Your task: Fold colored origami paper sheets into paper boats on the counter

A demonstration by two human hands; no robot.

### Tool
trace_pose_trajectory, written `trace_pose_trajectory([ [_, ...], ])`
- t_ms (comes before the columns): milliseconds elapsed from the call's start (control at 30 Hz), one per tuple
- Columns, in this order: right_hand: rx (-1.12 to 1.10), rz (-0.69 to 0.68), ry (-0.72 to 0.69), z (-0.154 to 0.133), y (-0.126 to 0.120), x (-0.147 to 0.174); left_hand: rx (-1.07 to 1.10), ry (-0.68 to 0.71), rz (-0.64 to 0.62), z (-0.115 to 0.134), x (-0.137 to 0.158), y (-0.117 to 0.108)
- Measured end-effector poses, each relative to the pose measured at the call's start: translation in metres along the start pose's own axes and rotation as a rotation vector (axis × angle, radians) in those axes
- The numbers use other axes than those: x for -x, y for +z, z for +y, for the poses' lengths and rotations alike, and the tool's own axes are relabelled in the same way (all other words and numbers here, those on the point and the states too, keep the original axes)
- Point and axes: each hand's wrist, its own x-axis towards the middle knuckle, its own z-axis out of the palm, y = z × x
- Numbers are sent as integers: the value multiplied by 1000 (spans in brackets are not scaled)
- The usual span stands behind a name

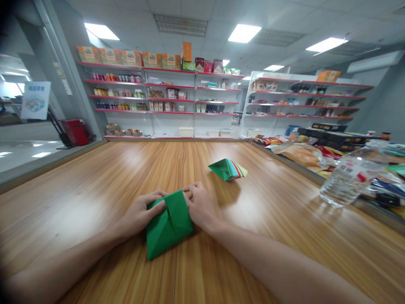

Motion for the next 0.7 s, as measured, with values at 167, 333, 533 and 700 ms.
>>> trace_pose_trajectory([
  [167,-218,-69,-83,-2,-2,1,-229,-141,161,-9,-4,3],
  [333,-416,-247,-76,-2,3,7,-430,207,262,-7,0,2],
  [533,-403,-257,-55,1,4,7,-464,368,198,-3,6,2],
  [700,-493,-289,-42,-3,5,8,-377,383,293,3,9,8],
])
